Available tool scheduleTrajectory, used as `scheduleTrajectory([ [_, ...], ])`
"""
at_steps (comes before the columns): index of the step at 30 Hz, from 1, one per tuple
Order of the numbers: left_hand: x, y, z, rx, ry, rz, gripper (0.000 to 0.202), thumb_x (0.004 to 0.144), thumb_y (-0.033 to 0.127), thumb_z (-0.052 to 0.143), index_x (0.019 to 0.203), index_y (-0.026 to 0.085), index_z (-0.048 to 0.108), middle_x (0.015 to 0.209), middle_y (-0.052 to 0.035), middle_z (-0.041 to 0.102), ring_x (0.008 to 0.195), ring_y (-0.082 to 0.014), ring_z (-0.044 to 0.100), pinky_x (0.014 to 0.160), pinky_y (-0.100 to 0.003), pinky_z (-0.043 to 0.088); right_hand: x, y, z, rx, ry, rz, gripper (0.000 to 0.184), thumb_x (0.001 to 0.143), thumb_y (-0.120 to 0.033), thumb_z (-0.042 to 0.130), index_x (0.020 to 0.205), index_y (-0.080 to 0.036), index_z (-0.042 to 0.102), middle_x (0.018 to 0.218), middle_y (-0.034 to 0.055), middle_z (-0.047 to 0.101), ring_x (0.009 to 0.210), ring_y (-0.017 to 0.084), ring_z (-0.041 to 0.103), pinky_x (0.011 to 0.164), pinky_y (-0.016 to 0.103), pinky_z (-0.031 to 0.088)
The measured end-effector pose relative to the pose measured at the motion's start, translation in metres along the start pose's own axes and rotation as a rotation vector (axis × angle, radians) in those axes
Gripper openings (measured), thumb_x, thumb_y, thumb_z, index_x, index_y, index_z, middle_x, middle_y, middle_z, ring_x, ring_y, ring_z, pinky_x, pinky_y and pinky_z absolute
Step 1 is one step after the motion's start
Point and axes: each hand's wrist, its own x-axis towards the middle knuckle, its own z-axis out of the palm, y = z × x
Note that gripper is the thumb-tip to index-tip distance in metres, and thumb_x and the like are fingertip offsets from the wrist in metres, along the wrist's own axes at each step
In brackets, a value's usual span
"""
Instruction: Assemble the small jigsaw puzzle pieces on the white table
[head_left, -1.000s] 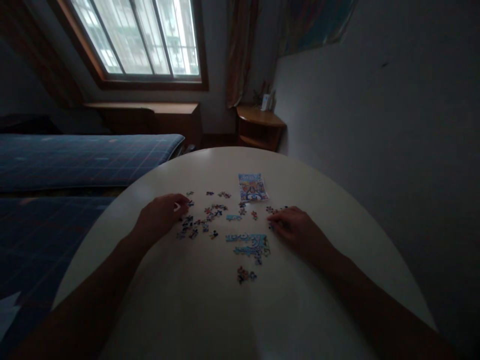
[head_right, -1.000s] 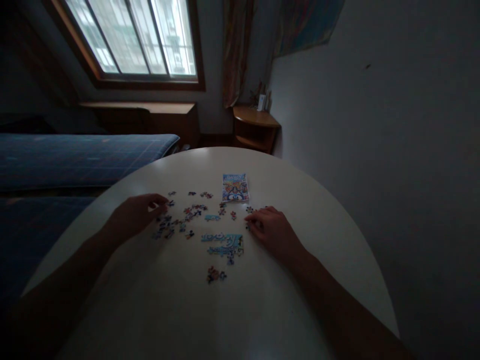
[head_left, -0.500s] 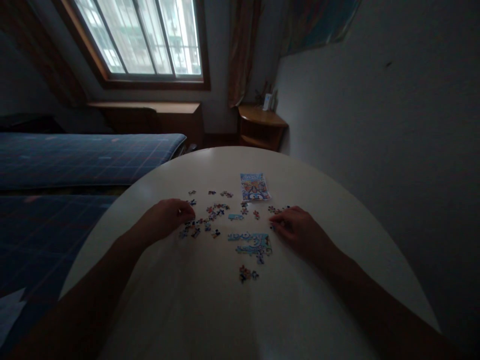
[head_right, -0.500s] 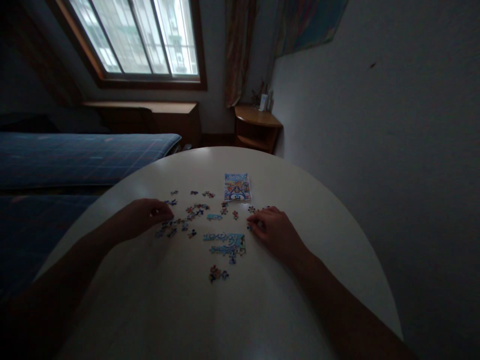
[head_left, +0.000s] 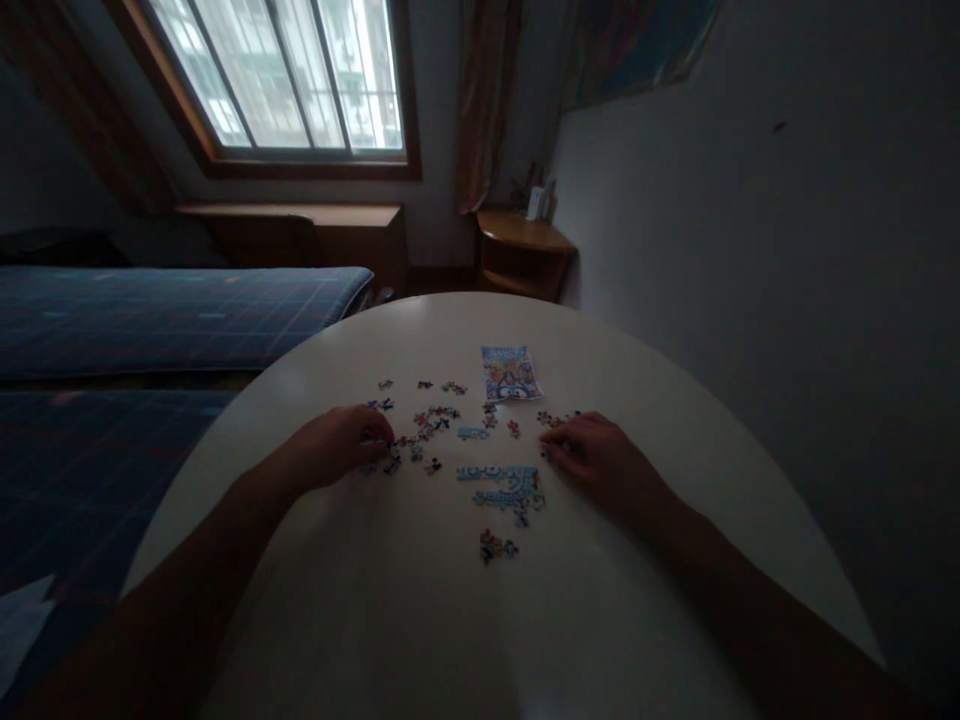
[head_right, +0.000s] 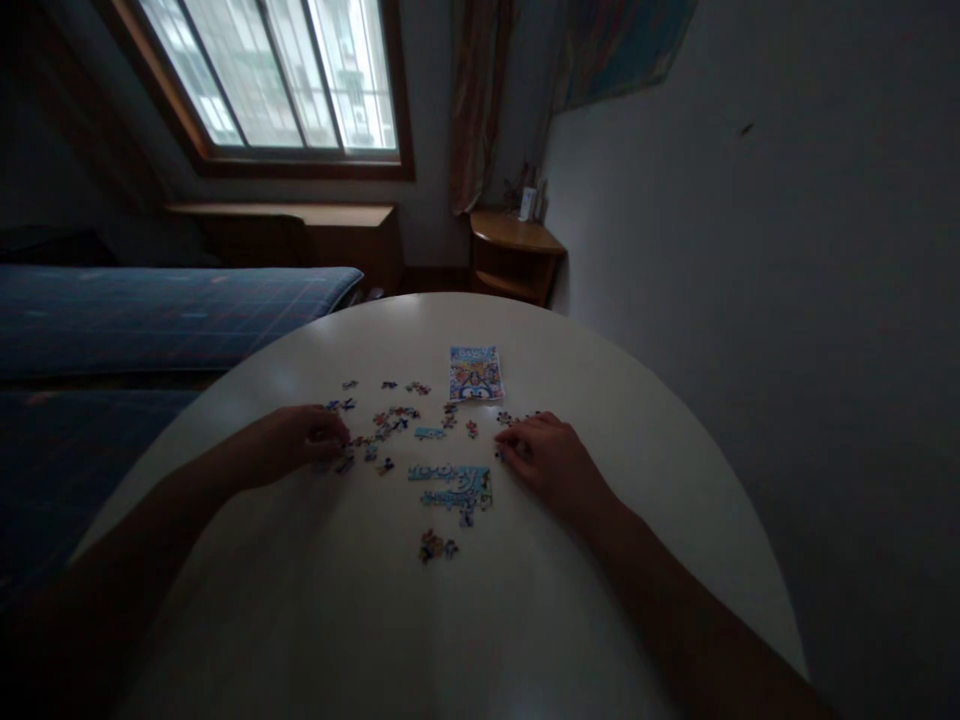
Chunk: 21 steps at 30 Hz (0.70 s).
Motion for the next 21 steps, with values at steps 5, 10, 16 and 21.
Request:
scheduleTrajectory([
  [5, -0.001, 0.002, 0.0, 0.027, 0.024, 0.024, 0.019, 0.08, 0.029, 0.06, 0.092, 0.021, 0.072, 0.097, -0.0058, 0.071, 0.085, -0.0212, 0.065, 0.073, -0.029, 0.046, 0.0, -0.001, 0.001, 0.001, 0.004, 0.006, 0.012, 0.087, -0.02, 0.065, 0.096, -0.022, 0.073, 0.089, 0.0054, 0.075, 0.088, 0.023, 0.064, 0.08, 0.037, 0.05],
  [10, -0.006, 0.013, -0.002, 0.052, 0.09, 0.03, 0.019, 0.082, 0.029, 0.059, 0.095, 0.022, 0.071, 0.101, -0.0052, 0.07, 0.085, -0.02, 0.065, 0.072, -0.028, 0.046, 0.0, 0.0, 0.001, -0.005, -0.001, 0.002, 0.012, 0.087, -0.02, 0.065, 0.095, -0.022, 0.072, 0.089, 0.0052, 0.075, 0.088, 0.023, 0.063, 0.079, 0.036, 0.05],
  [16, -0.014, 0.033, 0.004, 0.108, 0.112, -0.002, 0.019, 0.085, 0.038, 0.06, 0.091, 0.025, 0.072, 0.095, -0.0041, 0.071, 0.081, -0.0221, 0.065, 0.064, -0.029, 0.043, -0.001, 0.001, 0.002, 0.004, 0.011, -0.004, 0.012, 0.087, -0.019, 0.064, 0.095, -0.021, 0.072, 0.088, 0.0056, 0.074, 0.088, 0.023, 0.063, 0.079, 0.037, 0.05],
  [21, -0.012, 0.04, 0.014, 0.132, 0.139, -0.051, 0.022, 0.086, 0.042, 0.06, 0.089, 0.024, 0.072, 0.094, -0.0048, 0.073, 0.082, -0.0226, 0.066, 0.065, -0.03, 0.043, -0.001, 0.001, 0.002, 0.009, 0.009, -0.01, 0.011, 0.087, -0.02, 0.063, 0.094, -0.022, 0.072, 0.087, 0.0053, 0.074, 0.085, 0.022, 0.063, 0.079, 0.038, 0.049],
])
